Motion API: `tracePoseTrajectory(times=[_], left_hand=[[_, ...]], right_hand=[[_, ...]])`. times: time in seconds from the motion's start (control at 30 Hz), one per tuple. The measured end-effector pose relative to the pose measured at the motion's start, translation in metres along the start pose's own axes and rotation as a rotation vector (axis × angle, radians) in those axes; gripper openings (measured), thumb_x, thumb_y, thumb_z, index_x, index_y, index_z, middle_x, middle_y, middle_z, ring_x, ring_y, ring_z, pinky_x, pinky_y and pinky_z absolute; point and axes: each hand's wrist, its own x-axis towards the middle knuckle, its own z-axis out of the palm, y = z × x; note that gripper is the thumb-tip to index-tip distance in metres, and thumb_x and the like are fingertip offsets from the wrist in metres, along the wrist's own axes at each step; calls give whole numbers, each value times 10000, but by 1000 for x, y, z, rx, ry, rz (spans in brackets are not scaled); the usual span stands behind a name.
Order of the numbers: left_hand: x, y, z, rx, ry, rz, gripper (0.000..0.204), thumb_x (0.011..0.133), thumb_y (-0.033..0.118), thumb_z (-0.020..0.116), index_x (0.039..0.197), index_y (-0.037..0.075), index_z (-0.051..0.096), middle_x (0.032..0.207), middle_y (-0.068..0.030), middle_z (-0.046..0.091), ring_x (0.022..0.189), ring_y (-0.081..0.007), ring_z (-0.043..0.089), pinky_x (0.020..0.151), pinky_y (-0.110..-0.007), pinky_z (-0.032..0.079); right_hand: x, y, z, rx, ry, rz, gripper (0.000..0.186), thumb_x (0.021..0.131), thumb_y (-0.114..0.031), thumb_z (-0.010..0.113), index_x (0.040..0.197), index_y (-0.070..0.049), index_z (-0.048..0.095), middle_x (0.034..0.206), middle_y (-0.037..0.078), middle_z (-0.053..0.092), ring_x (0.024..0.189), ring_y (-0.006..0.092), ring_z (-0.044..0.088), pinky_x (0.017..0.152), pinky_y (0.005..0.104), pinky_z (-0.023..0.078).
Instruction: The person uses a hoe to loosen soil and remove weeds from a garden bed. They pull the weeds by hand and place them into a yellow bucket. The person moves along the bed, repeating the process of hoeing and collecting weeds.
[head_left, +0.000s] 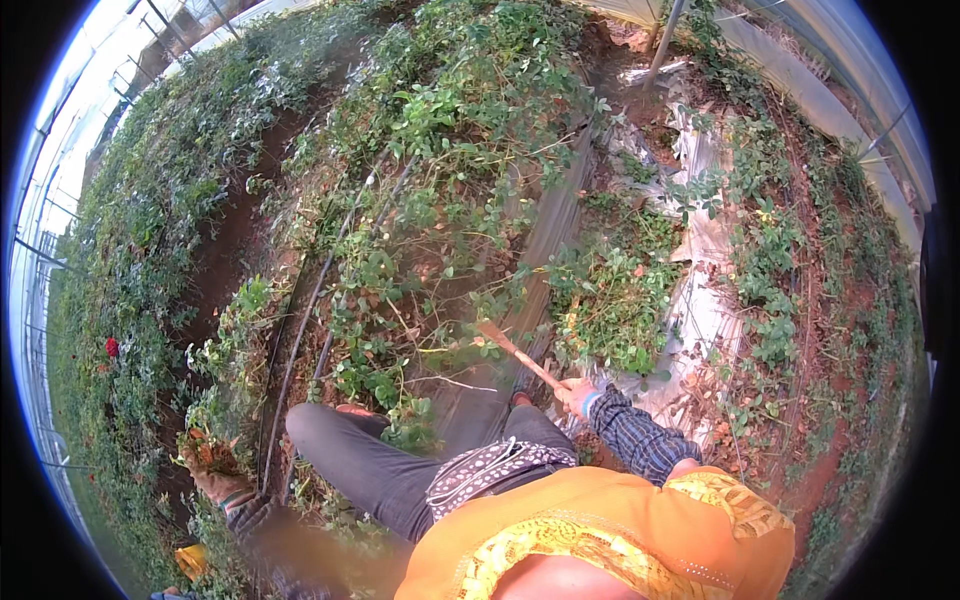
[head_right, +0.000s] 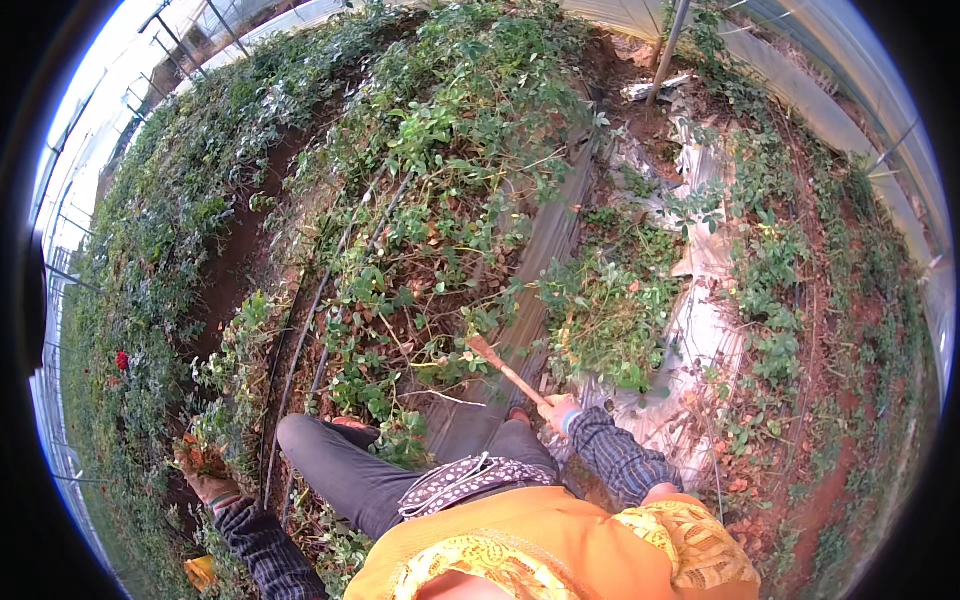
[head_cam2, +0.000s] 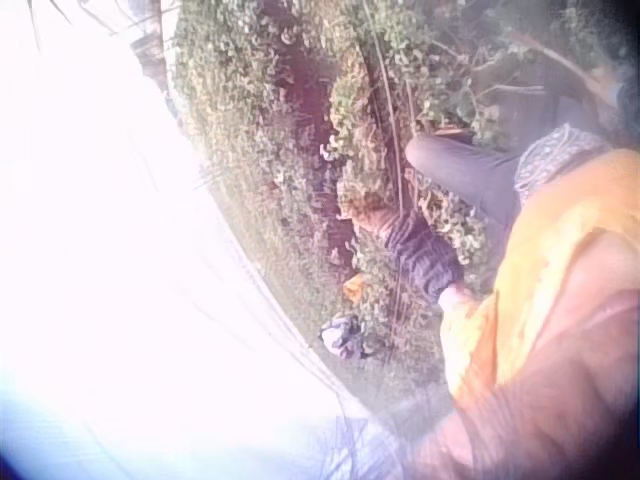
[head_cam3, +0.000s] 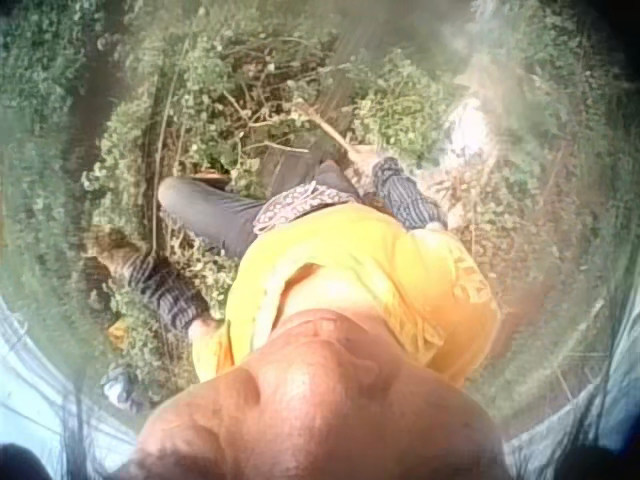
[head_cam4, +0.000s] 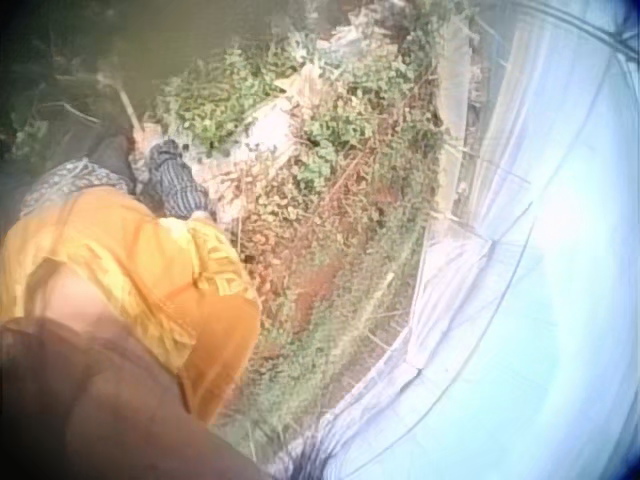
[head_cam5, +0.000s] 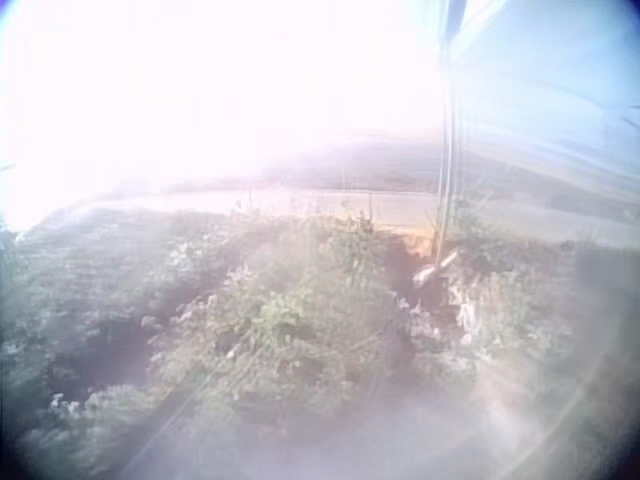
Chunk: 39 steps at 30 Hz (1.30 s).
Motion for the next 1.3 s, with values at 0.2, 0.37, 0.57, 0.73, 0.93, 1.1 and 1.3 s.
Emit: tracePoseTrajectory(times=[0.2, 0.37, 0.57, 0.73, 0.93, 1.1, 1.3], left_hand=[[-142, -82, 237, -137, -793, -83, 492, 942, 414, 497, 1343, 131, 458, 1199, -117, 590, 1024, -261, 616, 877, -410, 519], [-293, -179, 364, 199, -1412, -310, 664, 917, 328, 580, 1443, 84, 256, 1246, -134, 527, 1049, -247, 600, 823, -369, 531], [-345, -281, 386, 960, -1342, 65, 632, 840, 232, 701, 1386, 108, 407, 1247, -158, 572, 1056, -284, 608, 844, -379, 521], [-288, -292, 343, 141, -970, -733, 222, 934, 139, 559, 1144, 68, 570, 944, -84, 668, 789, -224, 667, 586, -313, 567], [-223, -266, 280, -120, -701, -790, 254, 921, 180, 570, 1134, 45, 539, 953, -86, 632, 787, -242, 646, 612, -318, 586], [-209, -267, 205, -182, -607, -884, 173, 896, 194, 619, 995, 80, 535, 852, -43, 569, 704, -173, 572, 530, -260, 513], [-210, -260, 139, -352, -541, -876, 170, 895, 218, 620, 941, 102, 505, 817, -16, 491, 714, -158, 506, 575, -262, 467]], right_hand=[[3, 96, 4, 350, -31, -205, 181, 887, -238, 604, 959, -87, 675, 614, -57, 522, 471, 58, 446, 423, 237, 358], [-42, 94, 21, 254, -85, -212, 205, 912, -235, 572, 1013, -71, 642, 673, -60, 521, 561, 57, 453, 514, 226, 363], [-75, 91, 37, 37, 107, -294, 255, 896, -213, 595, 1088, -52, 646, 699, -52, 546, 615, 57, 482, 539, 250, 389], [-102, 93, 31, 359, -1, -228, 279, 897, -244, 625, 1097, -52, 645, 726, -40, 569, 561, 66, 493, 491, 218, 369], [-108, 57, -5, 605, 106, -113, 307, 922, -253, 588, 1186, -96, 585, 626, -18, 524, 443, 70, 429, 389, 226, 330], [-29, 57, -44, 755, 531, -93, 360, 928, -330, 580, 1215, -114, 564, 596, 8, 510, 422, 92, 417, 364, 261, 337], [49, 97, -143, 466, 596, 436, 137, 862, -189, 560, 921, -68, 584, 636, 80, 542, 470, 177, 474, 378, 330, 366]])
